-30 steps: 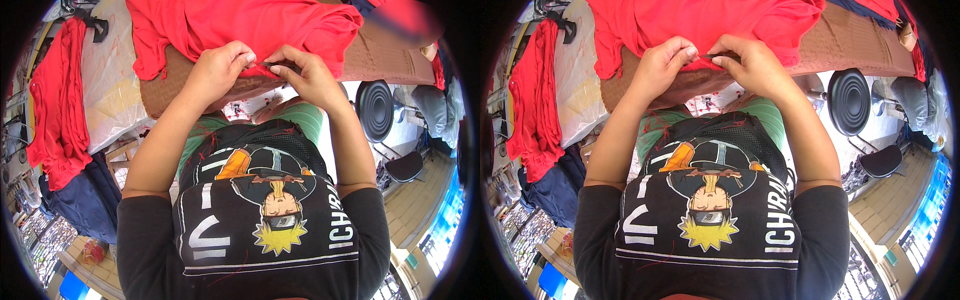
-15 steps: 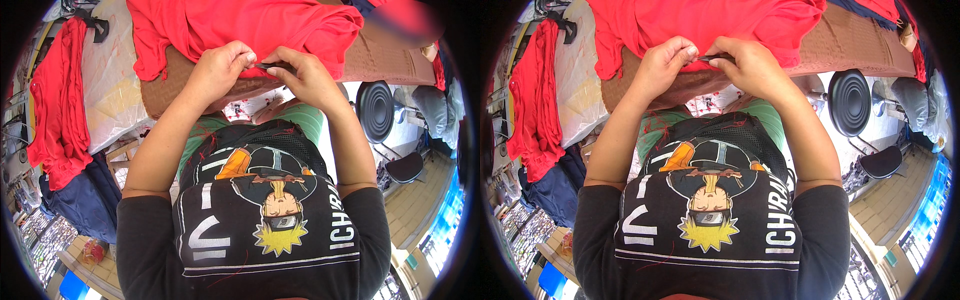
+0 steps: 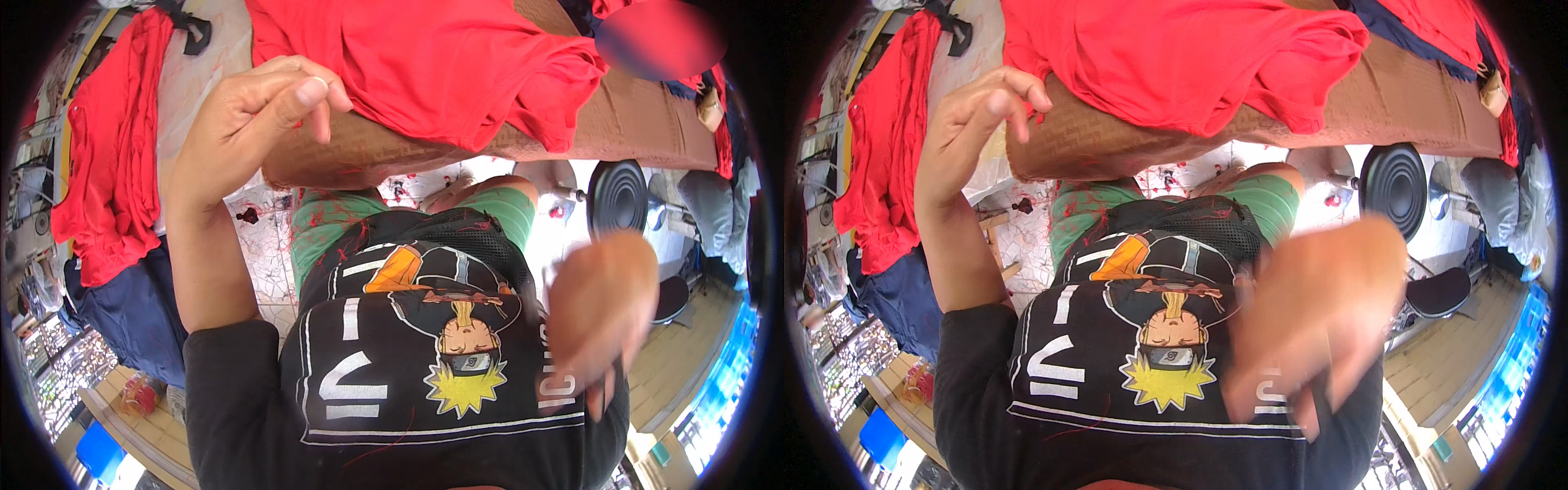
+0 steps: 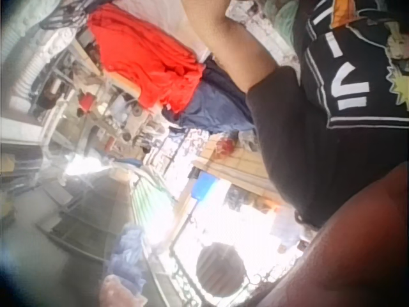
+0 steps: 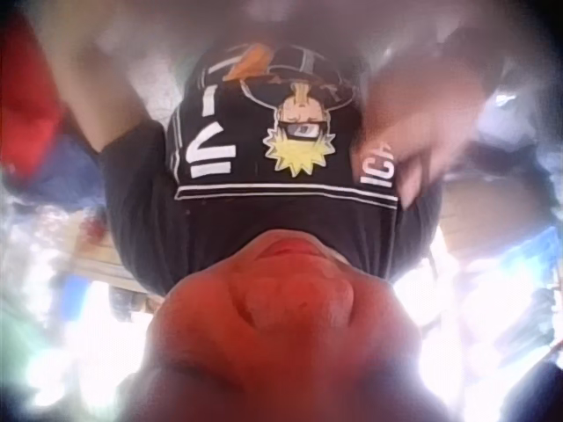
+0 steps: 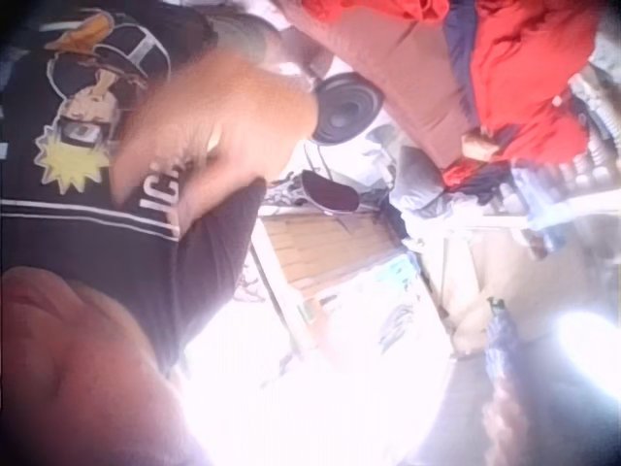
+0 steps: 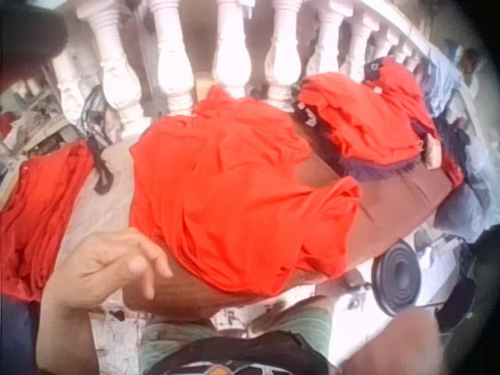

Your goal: The person trims loose threads from red shirts using small snips, handling each garment one at a time and setting it aside after finishing.

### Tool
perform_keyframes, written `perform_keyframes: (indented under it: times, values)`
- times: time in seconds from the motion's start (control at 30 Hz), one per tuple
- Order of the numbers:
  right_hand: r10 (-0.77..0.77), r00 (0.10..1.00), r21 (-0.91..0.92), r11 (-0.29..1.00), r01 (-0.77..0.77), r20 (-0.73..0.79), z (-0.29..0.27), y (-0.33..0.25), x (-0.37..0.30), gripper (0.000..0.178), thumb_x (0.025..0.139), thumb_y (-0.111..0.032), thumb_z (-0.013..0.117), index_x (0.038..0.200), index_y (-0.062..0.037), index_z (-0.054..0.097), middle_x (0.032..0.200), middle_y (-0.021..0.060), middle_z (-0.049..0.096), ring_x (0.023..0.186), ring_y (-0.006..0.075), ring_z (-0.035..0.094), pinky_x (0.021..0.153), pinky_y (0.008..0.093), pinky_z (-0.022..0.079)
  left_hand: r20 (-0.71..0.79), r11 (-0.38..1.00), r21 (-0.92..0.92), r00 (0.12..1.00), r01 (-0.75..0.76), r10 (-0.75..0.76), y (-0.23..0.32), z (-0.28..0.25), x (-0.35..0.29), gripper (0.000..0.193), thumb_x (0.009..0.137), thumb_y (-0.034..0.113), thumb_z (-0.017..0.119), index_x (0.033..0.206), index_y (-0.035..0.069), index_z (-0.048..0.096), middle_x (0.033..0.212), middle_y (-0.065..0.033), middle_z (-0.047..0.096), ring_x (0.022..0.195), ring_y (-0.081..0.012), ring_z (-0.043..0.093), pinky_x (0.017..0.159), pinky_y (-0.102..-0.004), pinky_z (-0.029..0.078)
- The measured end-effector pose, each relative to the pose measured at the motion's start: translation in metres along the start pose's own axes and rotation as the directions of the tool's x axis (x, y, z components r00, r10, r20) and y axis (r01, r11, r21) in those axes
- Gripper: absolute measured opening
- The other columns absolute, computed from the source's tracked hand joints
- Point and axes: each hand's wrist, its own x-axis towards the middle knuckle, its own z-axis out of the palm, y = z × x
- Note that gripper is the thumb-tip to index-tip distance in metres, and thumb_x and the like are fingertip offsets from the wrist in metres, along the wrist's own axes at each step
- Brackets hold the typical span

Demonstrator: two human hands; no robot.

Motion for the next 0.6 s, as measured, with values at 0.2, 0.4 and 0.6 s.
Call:
perform_keyframes:
  times: [0.2, 0.4, 0.6]
  values:
    - [-0.06, 0.868, -0.05, 0.994, 0.097, 0.493, 0.011, -0.063, 0.021, 0.023, 0.086, -0.007, 0.047, 0.108, -0.0023, 0.055, 0.081, -0.0024, 0.049, 0.063, 0.0058, 0.054, 0.05, 0.0186, 0.039, -0.06, 0.922, 0.304, 0.97, 0.242, -0.235, -0.029, 0.038, -0.01, 0.017, 0.085, 0.014, 0.069, 0.091, 0.001, 0.06, 0.087, -0.0072, 0.063, 0.083, -0.0197, 0.061, 0.078, -0.0308, 0.046]
    - [-0.036, 0.937, -0.15, 0.984, 0.094, 0.349, 0.007, -0.1, 0.007, 0.021, 0.079, -0.014, 0.068, 0.099, -0.0101, 0.065, 0.076, -0.0098, 0.048, 0.058, -0.002, 0.049, 0.046, 0.0155, 0.03, 0.254, 0.922, 0.369, 0.943, 0.112, -0.216, -0.054, 0.077, -0.02, 0.028, 0.077, 0.017, 0.074, 0.1, 0.006, 0.062, 0.096, -0.0108, 0.064, 0.084, -0.0255, 0.065, 0.069, -0.033, 0.051]
    - [0.415, 0.9, -0.295, 0.851, -0.435, -0.13, -0.027, -0.081, 0.011, 0.02, 0.075, -0.019, 0.074, 0.09, -0.0071, 0.068, 0.069, 0.0008, 0.058, 0.056, 0.0134, 0.056, 0.047, 0.0268, 0.038, -0.205, 0.827, 0.561, 0.962, -0.037, 0.182, -0.059, 0.089, 0.006, 0.019, 0.079, 0.018, 0.071, 0.094, 0.008, 0.067, 0.105, -0.0054, 0.061, 0.093, -0.0243, 0.061, 0.078, -0.0357, 0.051]
